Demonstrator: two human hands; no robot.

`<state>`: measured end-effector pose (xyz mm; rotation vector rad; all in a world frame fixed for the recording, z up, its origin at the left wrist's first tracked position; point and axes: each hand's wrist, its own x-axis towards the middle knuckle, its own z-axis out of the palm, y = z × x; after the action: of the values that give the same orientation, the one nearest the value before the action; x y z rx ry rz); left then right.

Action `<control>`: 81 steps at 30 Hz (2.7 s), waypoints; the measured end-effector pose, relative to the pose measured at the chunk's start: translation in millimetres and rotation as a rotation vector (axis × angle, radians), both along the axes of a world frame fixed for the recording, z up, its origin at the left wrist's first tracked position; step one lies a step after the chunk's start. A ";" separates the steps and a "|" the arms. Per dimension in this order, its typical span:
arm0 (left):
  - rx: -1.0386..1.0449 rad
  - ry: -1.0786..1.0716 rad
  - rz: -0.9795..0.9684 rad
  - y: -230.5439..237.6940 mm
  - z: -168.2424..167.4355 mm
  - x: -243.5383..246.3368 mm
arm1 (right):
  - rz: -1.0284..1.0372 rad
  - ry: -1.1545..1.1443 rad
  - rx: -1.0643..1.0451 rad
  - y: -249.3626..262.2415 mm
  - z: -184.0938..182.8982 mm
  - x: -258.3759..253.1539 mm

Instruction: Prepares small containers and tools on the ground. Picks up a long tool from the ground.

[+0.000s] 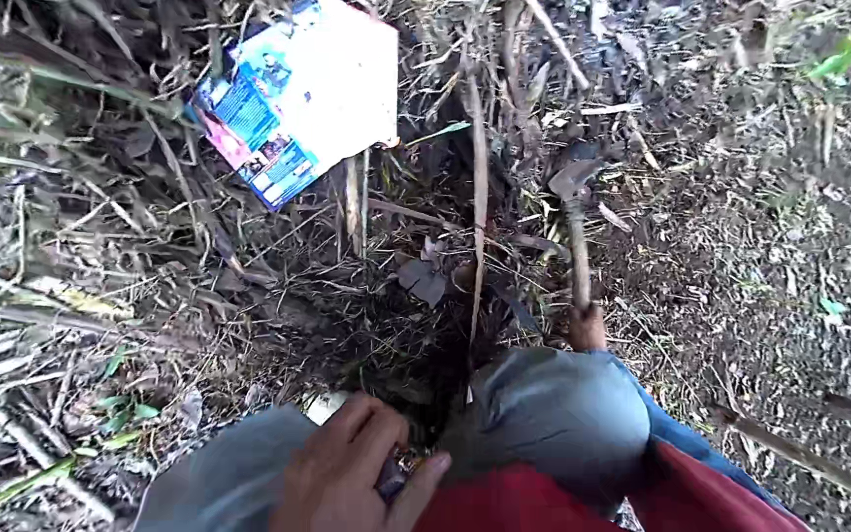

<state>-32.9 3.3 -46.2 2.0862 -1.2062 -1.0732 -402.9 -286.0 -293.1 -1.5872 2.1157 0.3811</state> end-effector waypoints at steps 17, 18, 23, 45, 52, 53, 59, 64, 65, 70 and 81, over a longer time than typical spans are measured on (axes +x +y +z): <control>0.138 -0.103 0.173 30.9 7.4 -22.3 | 0.092 0.128 0.397 4.8 218.6 63.8; 0.126 -0.066 0.169 47.1 23.3 -24.0 | 0.080 0.132 0.413 12.6 250.0 63.3; 0.134 -0.007 0.138 155.2 191.3 -32.6 | -0.164 0.066 0.445 160.2 419.9 -49.3; 0.805 0.108 -0.136 245.6 510.9 -59.7 | -0.543 -0.144 0.724 449.1 617.2 -168.8; 0.713 0.190 0.034 259.0 475.0 -121.9 | -0.867 -0.289 0.686 630.8 596.5 -252.1; 0.683 0.161 0.095 255.6 467.4 -131.6 | -0.942 -0.309 0.656 653.9 594.7 -262.5; 0.612 -0.242 -0.417 213.3 449.4 -201.1 | -1.399 -0.335 0.500 752.6 595.6 -305.0; 0.471 -0.299 -0.722 183.7 440.0 -269.4 | -1.764 -0.466 0.201 794.0 602.9 -301.5; 0.454 -0.319 -0.783 182.2 436.7 -281.1 | -1.845 -0.514 0.173 799.5 605.3 -294.8; 0.578 -0.411 -1.177 180.4 383.7 -307.2 | -1.980 -0.506 0.171 812.0 603.4 -242.3; 0.740 -0.672 -1.729 236.9 249.0 -320.0 | -1.948 -0.803 -0.210 752.0 430.5 -321.9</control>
<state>-352.9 240.2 202.8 1.3883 -3.6736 -1.5577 -724.8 465.9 137.5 0.6702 1.9359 -0.9384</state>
